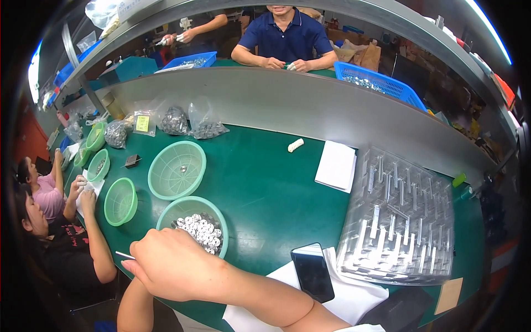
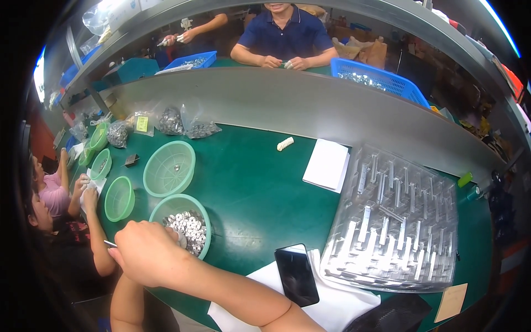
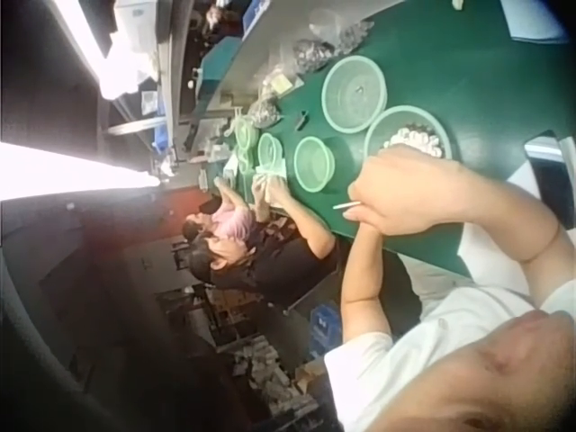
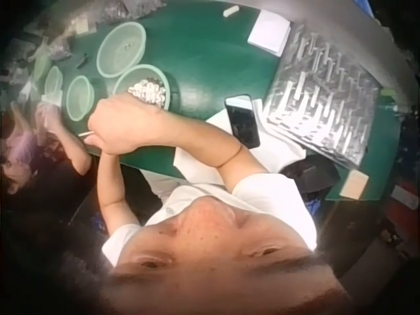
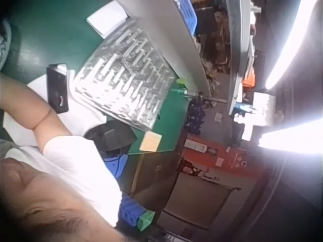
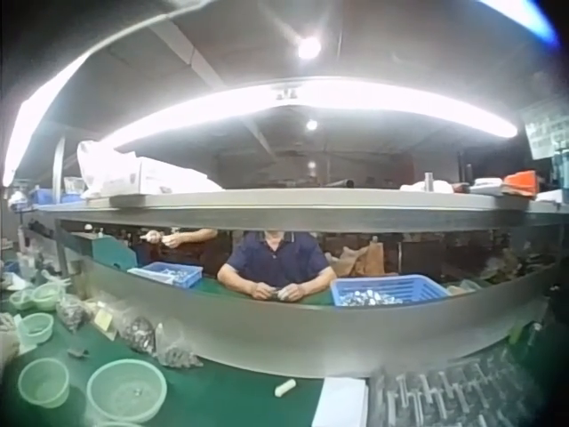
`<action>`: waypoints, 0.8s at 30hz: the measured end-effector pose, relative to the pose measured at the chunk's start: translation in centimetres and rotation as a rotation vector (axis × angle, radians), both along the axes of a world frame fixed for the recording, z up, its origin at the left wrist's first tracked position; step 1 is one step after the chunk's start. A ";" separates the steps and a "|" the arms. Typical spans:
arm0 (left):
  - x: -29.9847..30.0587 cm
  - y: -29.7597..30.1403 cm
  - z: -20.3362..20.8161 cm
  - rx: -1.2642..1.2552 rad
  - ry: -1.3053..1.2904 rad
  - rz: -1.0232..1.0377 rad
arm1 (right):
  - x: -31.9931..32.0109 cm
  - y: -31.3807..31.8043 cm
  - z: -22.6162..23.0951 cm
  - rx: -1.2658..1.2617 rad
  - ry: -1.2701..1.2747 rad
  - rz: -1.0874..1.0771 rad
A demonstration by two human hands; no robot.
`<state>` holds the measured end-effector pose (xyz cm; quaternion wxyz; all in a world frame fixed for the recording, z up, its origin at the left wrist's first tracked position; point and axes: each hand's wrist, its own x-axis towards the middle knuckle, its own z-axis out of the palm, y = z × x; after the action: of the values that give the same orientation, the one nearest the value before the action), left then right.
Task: Assembling small metal pins into plastic bases at a factory assembly line.
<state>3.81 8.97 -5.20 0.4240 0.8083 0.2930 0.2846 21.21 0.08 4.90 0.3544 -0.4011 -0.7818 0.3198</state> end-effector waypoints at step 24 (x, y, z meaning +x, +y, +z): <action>-2.8 -3.9 4.3 -0.256 -0.749 0.397 | 0.4 2.2 -1.6 0.051 0.288 -0.156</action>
<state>1.06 5.09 -0.91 0.5350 0.5184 0.3015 0.5950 21.57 2.31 3.31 0.4965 -0.4014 -0.6974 0.3256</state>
